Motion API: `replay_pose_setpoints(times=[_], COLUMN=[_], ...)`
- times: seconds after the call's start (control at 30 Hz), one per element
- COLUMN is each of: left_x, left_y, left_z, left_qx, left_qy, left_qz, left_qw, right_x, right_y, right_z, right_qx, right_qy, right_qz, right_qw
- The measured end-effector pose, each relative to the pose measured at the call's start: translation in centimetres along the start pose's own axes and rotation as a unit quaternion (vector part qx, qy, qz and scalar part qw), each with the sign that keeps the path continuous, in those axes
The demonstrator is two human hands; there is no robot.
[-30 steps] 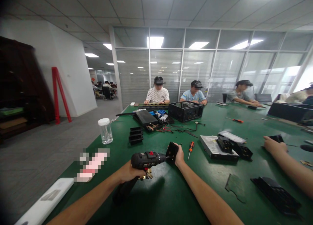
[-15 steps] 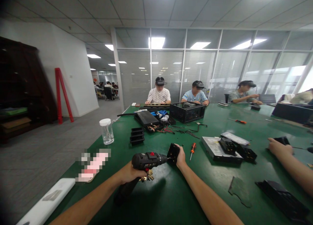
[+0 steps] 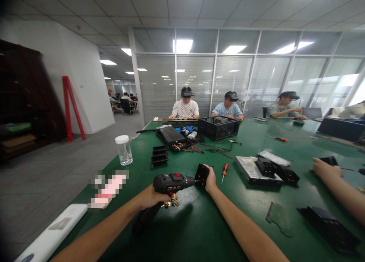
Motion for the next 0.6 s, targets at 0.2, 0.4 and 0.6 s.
replay_pose_setpoints(times=[0.2,0.4,0.6], left_x=[-0.04,0.01,-0.02], left_y=[-0.04,0.03,0.05], left_z=[-0.16,-0.16,-0.02], left_qx=[0.003,0.013,0.021], left_qy=[-0.019,-0.019,-0.024], left_qz=[-0.006,-0.002,0.008], left_qw=[1.000,1.000,0.999], right_x=[0.15,-0.09,-0.12], right_y=[0.39,0.09,0.20], right_z=[-0.03,0.22,0.19], right_qx=[0.020,0.046,0.029], right_qy=[0.001,0.003,0.002], right_qz=[0.001,-0.024,-0.004], right_qw=[1.000,0.999,1.000])
Point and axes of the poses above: each hand's wrist, its own y-axis towards the middle knuckle, its own x-axis out of the back of the hand, z = x × y, the point moved 3 cm from there along y, towards the middle knuckle, and after that the axes turned 1 degree about -z, right-handed, at the moved point
